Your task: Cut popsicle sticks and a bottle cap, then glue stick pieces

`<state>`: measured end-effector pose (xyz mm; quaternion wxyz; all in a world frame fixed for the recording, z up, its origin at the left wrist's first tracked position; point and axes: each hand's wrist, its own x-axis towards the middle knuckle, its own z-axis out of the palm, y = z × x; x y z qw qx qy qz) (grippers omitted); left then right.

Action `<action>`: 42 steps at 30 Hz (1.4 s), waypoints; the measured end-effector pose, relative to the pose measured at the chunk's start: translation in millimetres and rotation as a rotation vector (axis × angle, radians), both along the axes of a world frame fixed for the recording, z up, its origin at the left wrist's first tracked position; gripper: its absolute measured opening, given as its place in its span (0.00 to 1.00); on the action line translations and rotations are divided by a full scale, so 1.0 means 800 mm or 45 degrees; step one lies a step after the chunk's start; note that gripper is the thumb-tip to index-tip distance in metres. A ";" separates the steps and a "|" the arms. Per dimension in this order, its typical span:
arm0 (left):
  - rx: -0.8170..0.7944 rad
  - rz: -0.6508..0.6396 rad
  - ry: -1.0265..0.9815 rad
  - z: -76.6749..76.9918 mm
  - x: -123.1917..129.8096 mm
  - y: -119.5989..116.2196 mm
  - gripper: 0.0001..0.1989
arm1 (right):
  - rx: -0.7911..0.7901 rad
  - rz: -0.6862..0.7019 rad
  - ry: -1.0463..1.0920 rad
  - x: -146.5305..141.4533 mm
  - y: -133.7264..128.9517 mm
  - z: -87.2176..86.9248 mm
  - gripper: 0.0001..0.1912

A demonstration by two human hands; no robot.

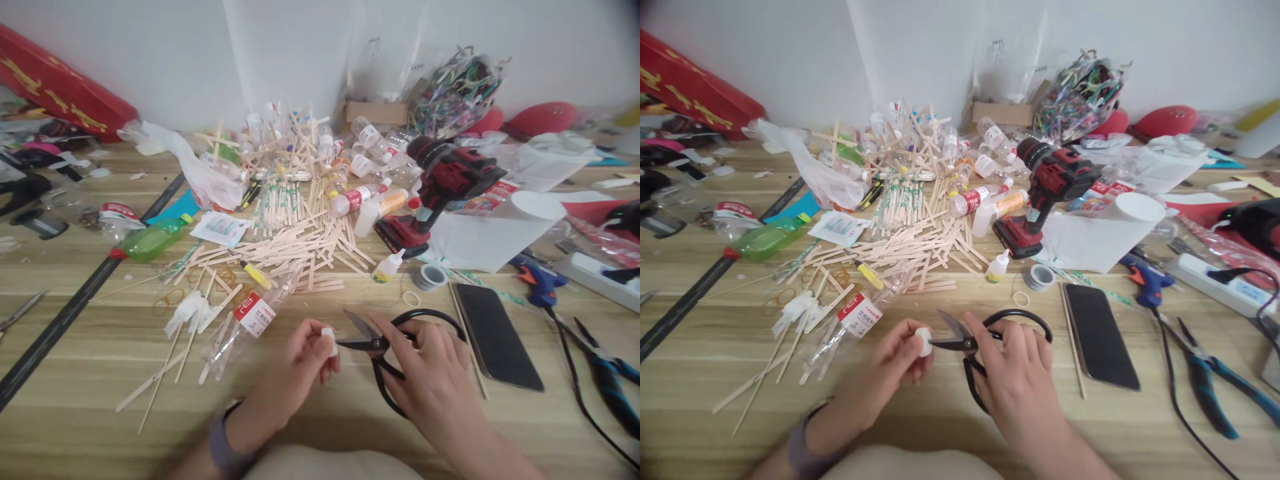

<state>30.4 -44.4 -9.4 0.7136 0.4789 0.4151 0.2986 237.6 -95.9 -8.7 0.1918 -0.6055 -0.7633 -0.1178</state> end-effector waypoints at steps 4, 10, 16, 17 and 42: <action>-0.418 0.146 -0.468 0.003 0.005 0.007 0.19 | -0.029 -0.054 0.002 0.010 0.000 0.003 0.20; -0.454 0.144 -0.567 0.005 0.007 0.004 0.19 | -0.261 0.048 0.205 0.011 -0.009 -0.001 0.16; -0.422 0.168 -0.560 0.008 0.009 0.001 0.20 | -0.344 0.182 0.141 -0.001 -0.017 0.002 0.15; -0.427 0.173 -0.558 0.009 0.009 0.001 0.21 | -0.357 0.182 0.137 -0.002 -0.017 0.002 0.15; -0.561 0.123 -0.640 0.000 0.009 -0.005 0.20 | -0.235 0.210 0.142 -0.005 -0.015 0.003 0.15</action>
